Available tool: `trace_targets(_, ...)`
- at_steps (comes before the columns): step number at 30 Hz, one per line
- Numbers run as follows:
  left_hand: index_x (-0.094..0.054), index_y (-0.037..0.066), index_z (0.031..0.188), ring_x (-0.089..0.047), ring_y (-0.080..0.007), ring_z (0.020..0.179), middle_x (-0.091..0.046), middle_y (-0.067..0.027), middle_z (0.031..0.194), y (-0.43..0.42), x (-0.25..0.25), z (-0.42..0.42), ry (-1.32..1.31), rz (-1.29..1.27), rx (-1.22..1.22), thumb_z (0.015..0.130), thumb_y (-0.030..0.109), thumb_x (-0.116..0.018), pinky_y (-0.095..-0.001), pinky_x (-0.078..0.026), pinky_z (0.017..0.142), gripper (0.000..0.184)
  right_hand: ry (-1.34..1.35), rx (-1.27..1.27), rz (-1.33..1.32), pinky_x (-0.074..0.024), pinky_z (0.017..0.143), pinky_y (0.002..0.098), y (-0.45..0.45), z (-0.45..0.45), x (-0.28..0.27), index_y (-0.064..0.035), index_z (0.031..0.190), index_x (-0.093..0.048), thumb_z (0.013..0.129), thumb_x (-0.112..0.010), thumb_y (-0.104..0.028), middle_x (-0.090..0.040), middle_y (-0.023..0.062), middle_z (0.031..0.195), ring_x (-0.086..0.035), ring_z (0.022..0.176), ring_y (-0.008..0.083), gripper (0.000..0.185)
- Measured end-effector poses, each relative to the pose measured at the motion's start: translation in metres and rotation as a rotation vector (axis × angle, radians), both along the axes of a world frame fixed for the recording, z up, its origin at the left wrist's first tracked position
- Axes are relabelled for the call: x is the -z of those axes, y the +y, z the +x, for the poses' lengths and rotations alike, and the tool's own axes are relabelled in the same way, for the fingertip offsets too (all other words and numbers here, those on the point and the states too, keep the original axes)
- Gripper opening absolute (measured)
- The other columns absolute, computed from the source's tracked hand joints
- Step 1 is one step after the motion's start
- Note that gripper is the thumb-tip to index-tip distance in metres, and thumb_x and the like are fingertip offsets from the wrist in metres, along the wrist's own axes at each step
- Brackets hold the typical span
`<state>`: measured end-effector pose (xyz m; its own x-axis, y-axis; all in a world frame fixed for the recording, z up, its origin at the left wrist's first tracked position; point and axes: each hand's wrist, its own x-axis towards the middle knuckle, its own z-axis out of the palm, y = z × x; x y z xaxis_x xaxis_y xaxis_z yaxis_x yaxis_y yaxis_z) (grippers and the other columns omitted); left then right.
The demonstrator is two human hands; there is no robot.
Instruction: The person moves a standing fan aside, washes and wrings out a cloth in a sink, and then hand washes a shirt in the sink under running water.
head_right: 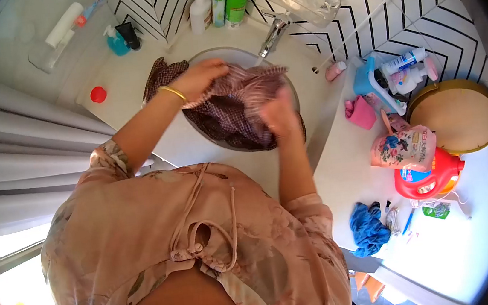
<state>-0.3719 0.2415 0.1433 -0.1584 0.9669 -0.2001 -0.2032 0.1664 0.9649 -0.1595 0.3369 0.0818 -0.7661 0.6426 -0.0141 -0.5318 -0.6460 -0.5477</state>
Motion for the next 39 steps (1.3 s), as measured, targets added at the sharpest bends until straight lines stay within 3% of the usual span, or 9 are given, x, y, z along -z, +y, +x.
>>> trace_targets(5,-0.060,-0.001,0.096,-0.051,-0.0091,0.075,-0.059,-0.0041,0.085,0.009,0.028,0.032,0.216,-0.020,0.141,0.085,0.020,-0.055,-0.0228,-0.043,0.067,0.024,-0.305,-0.088,0.264,-0.0464,0.078,0.0278,-0.035,-0.040,0.005,-0.0008,0.119,-0.040,0.075,-0.070,-0.018,-0.054,0.0081,0.107,-0.055,0.092,0.0163,0.056)
trace_targets(8,-0.059,-0.001,0.097,-0.051,-0.0104,0.078,-0.058,-0.0042,0.085,0.001,0.031,0.022,0.227,0.004,0.100,0.079,0.028,-0.064,-0.0241,-0.044,0.071,0.034,-0.849,-0.154,0.732,-0.0466,0.077,0.0281,-0.009,-0.017,0.004,0.0034,0.117,-0.043,0.074,-0.067,-0.008,-0.055,0.0107,0.106,-0.056,0.089,0.0158,0.051)
trace_targets(12,-0.059,0.001,0.099,-0.057,-0.0167,0.077,-0.061,-0.0074,0.083,-0.016,0.054,0.017,0.544,0.253,0.294,0.072,0.035,-0.069,-0.0290,-0.045,0.072,0.045,-0.802,0.110,0.663,-0.0462,0.076,0.0272,-0.011,0.001,-0.039,0.0043,0.119,-0.044,0.076,-0.059,0.000,-0.055,0.0111,0.106,-0.056,0.088,0.0156,0.046)
trace_targets(19,-0.061,-0.001,0.086,-0.055,-0.0146,0.066,-0.059,-0.0071,0.068,-0.008,0.056,-0.021,0.819,-0.014,0.473,0.078,0.036,-0.064,-0.0317,-0.043,0.059,0.038,-0.478,0.374,0.792,-0.0396,0.092,0.0355,0.040,0.076,-0.141,0.0003,0.122,-0.044,0.079,-0.053,0.000,-0.052,0.0142,0.115,-0.050,0.106,0.0226,0.044)
trace_targets(22,-0.060,-0.001,0.083,-0.049,-0.0086,0.066,-0.058,-0.0039,0.071,-0.011,0.020,-0.032,0.188,0.083,0.400,0.085,0.030,-0.057,-0.0264,-0.039,0.057,0.031,-0.384,0.553,0.840,-0.0386,0.093,0.0366,0.040,0.094,-0.164,-0.0034,0.120,-0.046,0.084,-0.053,-0.013,-0.052,0.0122,0.115,-0.051,0.105,0.0238,0.038)
trace_targets(25,-0.058,-0.001,0.087,-0.045,-0.0044,0.072,-0.057,-0.0012,0.078,-0.004,-0.033,-0.012,0.297,0.273,0.310,0.089,0.025,-0.052,-0.0213,-0.037,0.062,0.027,-0.378,0.667,0.052,-0.0385,0.093,0.0386,0.052,0.073,-0.115,-0.0054,0.116,-0.050,0.088,-0.048,-0.028,-0.054,0.0083,0.115,-0.051,0.105,0.0238,0.036)
trace_targets(27,-0.056,-0.001,0.094,-0.045,-0.0045,0.078,-0.056,0.0004,0.084,0.013,-0.022,0.006,0.286,0.200,0.238,0.089,0.026,-0.052,-0.0208,-0.039,0.068,0.028,0.134,0.041,-0.042,-0.0348,0.096,0.0417,0.053,0.040,-0.037,-0.0081,0.115,-0.050,0.089,-0.043,-0.036,-0.052,0.0097,0.117,-0.046,0.108,0.0265,0.039)
trace_targets(30,-0.056,-0.002,0.100,-0.047,-0.0057,0.077,-0.057,0.0005,0.085,0.033,0.021,0.027,0.351,0.118,0.211,0.089,0.027,-0.051,-0.0220,-0.041,0.069,0.031,-0.097,0.010,-0.198,-0.0382,0.093,0.0369,-0.035,-0.019,-0.039,-0.0059,0.118,-0.047,0.087,-0.046,-0.035,-0.053,0.0065,0.115,-0.048,0.107,0.0215,0.042)
trace_targets(39,-0.052,0.005,0.089,-0.045,-0.0018,0.067,-0.050,0.0022,0.074,0.011,-0.002,0.027,0.121,0.078,0.377,0.081,0.026,-0.064,-0.0187,-0.038,0.048,0.026,-0.850,0.165,0.798,-0.0443,0.076,0.0279,-0.031,-0.015,-0.064,-0.0004,0.105,-0.051,0.073,-0.061,-0.004,-0.060,0.0092,0.094,-0.058,0.087,0.0192,0.033)
